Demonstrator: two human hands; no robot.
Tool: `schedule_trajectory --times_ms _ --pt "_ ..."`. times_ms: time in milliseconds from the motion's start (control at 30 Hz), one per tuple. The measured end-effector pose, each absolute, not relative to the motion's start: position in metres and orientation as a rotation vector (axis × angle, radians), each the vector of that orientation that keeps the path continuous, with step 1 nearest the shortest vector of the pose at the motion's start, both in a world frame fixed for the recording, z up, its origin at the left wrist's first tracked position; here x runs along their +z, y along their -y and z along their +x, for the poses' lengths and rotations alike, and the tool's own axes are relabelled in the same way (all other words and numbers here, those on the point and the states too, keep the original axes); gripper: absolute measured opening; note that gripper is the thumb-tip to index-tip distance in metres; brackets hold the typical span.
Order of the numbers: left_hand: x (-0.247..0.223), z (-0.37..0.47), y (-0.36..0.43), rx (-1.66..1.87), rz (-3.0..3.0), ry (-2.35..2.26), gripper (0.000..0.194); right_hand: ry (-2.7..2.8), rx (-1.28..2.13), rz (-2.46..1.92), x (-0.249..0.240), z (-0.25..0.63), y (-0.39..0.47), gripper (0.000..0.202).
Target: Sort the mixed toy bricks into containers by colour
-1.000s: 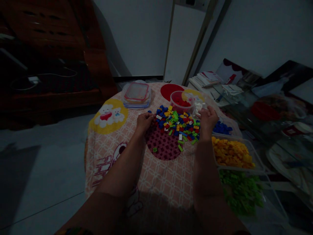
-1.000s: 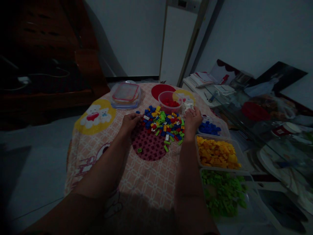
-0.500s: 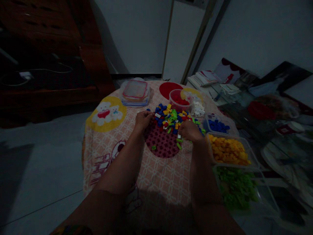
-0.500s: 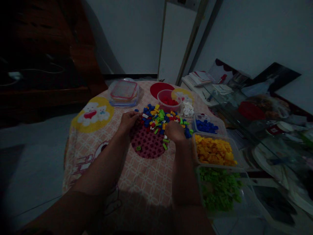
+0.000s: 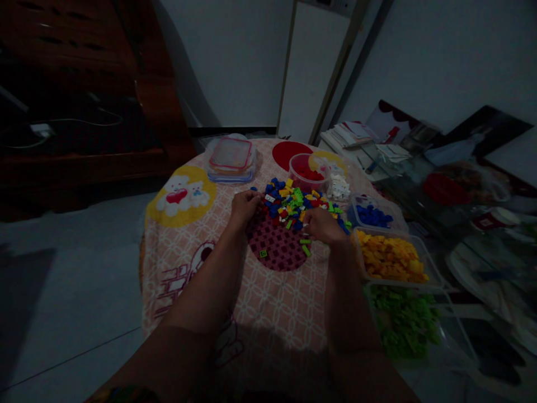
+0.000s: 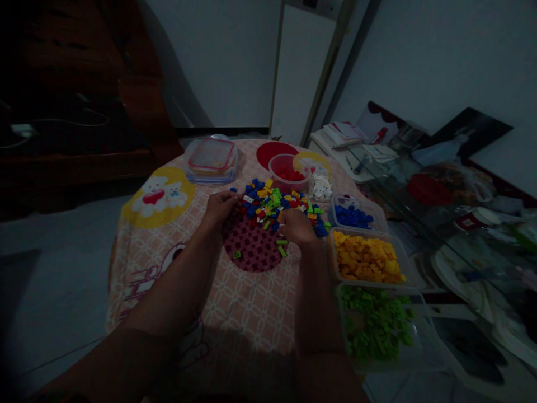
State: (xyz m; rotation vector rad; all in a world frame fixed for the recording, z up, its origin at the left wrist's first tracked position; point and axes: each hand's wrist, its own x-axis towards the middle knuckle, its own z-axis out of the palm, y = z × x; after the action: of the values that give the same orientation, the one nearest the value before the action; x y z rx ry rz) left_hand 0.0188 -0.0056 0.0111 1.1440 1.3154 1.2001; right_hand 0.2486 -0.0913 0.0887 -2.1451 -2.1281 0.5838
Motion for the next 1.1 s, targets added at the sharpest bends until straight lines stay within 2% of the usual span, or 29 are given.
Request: schedule_trajectory --times_ms 300,600,700,900,1100 --pt "0.016 0.02 0.009 1.206 1.135 -1.32 0.013 1.731 0.794 -2.106 0.086 0.272 0.09 0.014" --pt "0.012 0.02 0.004 1.189 1.123 -1.343 0.011 1.09 0.598 -1.973 0.077 0.289 0.077 0.011" --pt "0.012 0.02 0.004 1.191 1.127 -1.331 0.01 0.96 0.477 -1.874 0.073 0.295 0.064 0.019" --pt "0.013 0.02 0.004 1.179 1.123 -1.338 0.01 0.803 0.318 -1.479 0.06 0.313 0.039 0.06" --pt "0.011 0.02 0.006 1.204 1.145 -1.331 0.012 0.898 0.318 -1.578 0.062 0.314 0.048 0.067"
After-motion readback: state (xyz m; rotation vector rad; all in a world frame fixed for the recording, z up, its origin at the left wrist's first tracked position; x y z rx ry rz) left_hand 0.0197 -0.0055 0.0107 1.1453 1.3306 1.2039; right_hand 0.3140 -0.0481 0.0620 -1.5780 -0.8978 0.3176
